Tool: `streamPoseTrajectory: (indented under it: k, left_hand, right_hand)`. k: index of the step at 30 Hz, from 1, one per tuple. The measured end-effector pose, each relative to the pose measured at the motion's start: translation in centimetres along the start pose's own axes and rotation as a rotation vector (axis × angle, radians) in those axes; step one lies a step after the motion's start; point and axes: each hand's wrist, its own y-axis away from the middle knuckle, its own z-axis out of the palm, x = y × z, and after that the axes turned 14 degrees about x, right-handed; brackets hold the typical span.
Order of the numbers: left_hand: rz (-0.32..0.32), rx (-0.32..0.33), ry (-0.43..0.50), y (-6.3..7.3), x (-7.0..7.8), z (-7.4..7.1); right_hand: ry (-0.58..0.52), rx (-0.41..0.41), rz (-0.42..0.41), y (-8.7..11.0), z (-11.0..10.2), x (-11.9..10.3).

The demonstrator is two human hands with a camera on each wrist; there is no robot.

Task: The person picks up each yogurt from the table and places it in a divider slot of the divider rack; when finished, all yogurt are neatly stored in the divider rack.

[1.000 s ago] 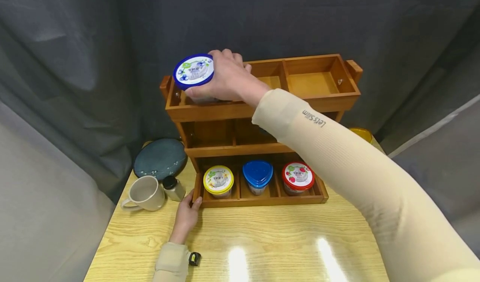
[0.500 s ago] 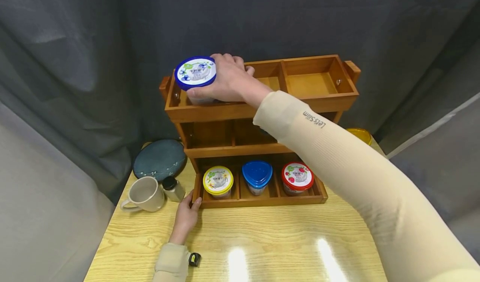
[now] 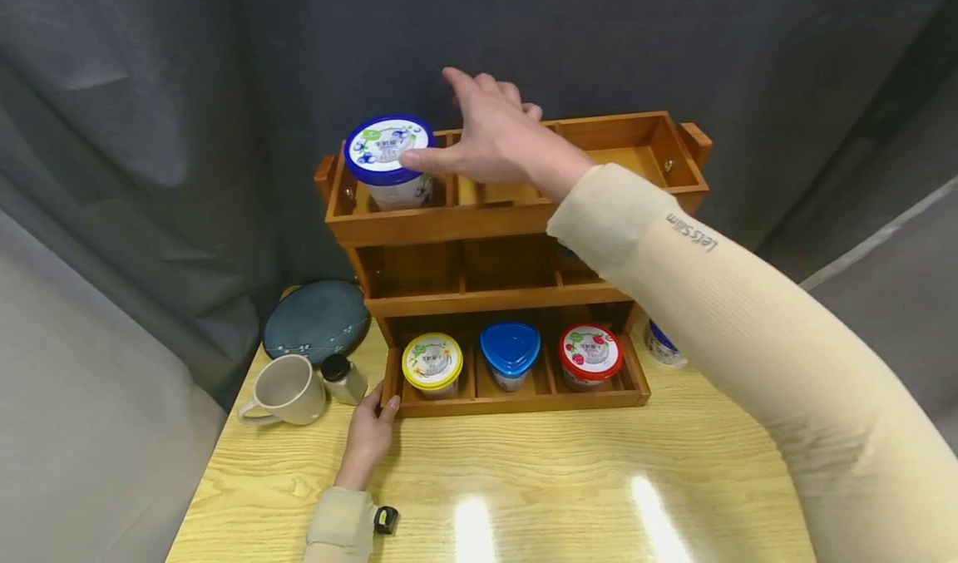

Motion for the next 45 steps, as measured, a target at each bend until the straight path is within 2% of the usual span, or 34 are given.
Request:
streamPoseTrajectory:
  k: [4,11,14,18,22,25,27,31,36,40,45]
  left_hand:
    - [0.026,0.014,-0.016,-0.1,0.1,-0.3]
    - [-0.004,0.017,-0.020,0.0,0.2,-0.7]
    - [0.006,0.013,-0.015,0.0,0.1,-0.7]
    - [-0.022,-0.005,-0.015,0.0,0.2,-0.7]
    - [-0.053,-0.024,-0.025,-0.1,0.4,-0.8]
    - [-0.055,-0.025,-0.026,-0.1,0.3,-0.8]
    - [-0.053,-0.022,-0.025,-0.1,0.2,-0.8]
    - [-0.051,-0.009,-0.026,-0.1,0.0,-0.8]
    - [-0.034,0.007,-0.015,-0.1,-0.1,-0.7]
    - [-0.034,0.010,-0.013,-0.1,-0.1,-0.7]
    - [-0.038,0.002,-0.021,-0.1,0.0,-0.7]
  right_hand:
    - [-0.031,0.083,-0.033,2.0,-3.4,1.8]
    - [-0.108,0.212,-0.034,7.0,-7.5,6.0]
    - [-0.139,0.265,-0.005,9.6,-8.3,8.3]
    - [-0.177,0.342,0.112,12.9,-8.2,12.0]
    - [-0.198,0.378,0.261,16.1,-6.8,16.1]
    - [-0.184,0.352,0.357,18.5,-4.8,19.3]
    - [-0.163,0.334,0.390,19.9,-3.2,21.6]
    - [-0.185,0.295,0.391,22.9,0.2,26.6]
    - [-0.281,0.221,0.368,25.5,4.5,32.8]
    - [-0.337,0.122,0.394,26.4,7.4,36.8]
    - [-0.398,-0.006,0.398,26.1,9.7,40.2]
